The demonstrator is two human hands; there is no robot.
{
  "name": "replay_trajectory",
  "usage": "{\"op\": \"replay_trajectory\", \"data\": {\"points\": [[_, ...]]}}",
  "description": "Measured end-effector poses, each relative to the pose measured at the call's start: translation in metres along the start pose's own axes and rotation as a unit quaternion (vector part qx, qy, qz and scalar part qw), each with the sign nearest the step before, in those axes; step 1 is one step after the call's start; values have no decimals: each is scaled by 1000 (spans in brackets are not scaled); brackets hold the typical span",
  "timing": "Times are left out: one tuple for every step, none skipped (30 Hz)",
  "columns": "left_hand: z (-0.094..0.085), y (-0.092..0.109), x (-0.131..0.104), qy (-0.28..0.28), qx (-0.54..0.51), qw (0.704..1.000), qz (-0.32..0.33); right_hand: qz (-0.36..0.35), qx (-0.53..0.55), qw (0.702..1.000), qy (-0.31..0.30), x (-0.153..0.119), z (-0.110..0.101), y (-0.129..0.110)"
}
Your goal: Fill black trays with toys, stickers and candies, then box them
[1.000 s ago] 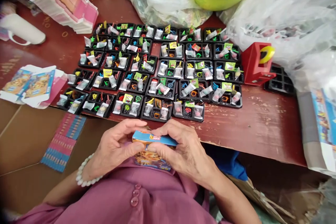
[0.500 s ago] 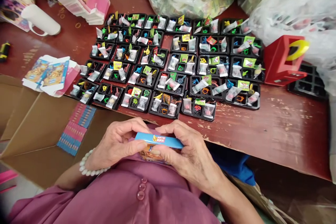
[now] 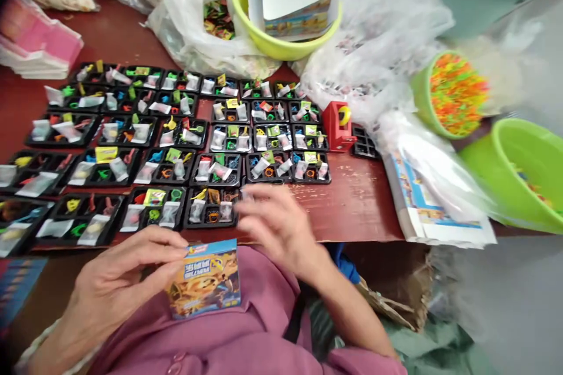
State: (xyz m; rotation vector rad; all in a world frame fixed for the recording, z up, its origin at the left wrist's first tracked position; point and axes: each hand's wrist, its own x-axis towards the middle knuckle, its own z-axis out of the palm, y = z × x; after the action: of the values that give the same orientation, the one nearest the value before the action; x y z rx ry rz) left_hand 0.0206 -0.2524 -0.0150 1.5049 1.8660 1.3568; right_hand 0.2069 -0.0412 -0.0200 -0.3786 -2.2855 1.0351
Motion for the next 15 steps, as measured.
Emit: {"op": "replay_trajectory", "data": {"points": [[0, -3, 0, -3, -10, 1000, 0, 47, -29, 996, 66, 6, -24, 19], [0, -4, 0, -4, -20, 1000, -1, 106, -75, 979, 159, 11, -49, 41], [0, -5, 0, -2, -29, 1000, -2, 162, -121, 951, 233, 17, -74, 64], [1, -6, 0, 0, -37, 999, -4, 220, -153, 920, 285, 22, -97, 88], [1, -6, 0, -1, -43, 999, -8, 285, -164, 897, 296, 27, -117, 111], [1, -5, 1, -2, -48, 999, -11, 340, -165, 886, 267, 32, -133, 131], [2, -4, 3, -5, -51, 999, -12, 357, -160, 884, 256, 37, -144, 146], [2, -3, 4, -7, -54, 998, -10, 371, -153, 885, 236, 42, -152, 158], [2, -2, 5, -9, -55, 998, -10, 376, -146, 888, 220, 47, -155, 166], [1, -1, 7, -9, -55, 998, -8, 379, -141, 890, 209, 52, -156, 171], [1, 0, 8, -6, -53, 999, -6, 386, -137, 890, 200, 56, -155, 174], [1, 0, 9, -6, -52, 999, -6, 395, -132, 889, 193, 61, -154, 175], [1, 0, 10, -8, -51, 999, -8, 405, -124, 887, 186, 66, -151, 177], [0, 0, 10, -10, -50, 999, -12, 415, -113, 884, 182, 70, -149, 179], [0, -1, 10, -11, -51, 999, -16, 424, -98, 882, 181, 74, -147, 181]]}}
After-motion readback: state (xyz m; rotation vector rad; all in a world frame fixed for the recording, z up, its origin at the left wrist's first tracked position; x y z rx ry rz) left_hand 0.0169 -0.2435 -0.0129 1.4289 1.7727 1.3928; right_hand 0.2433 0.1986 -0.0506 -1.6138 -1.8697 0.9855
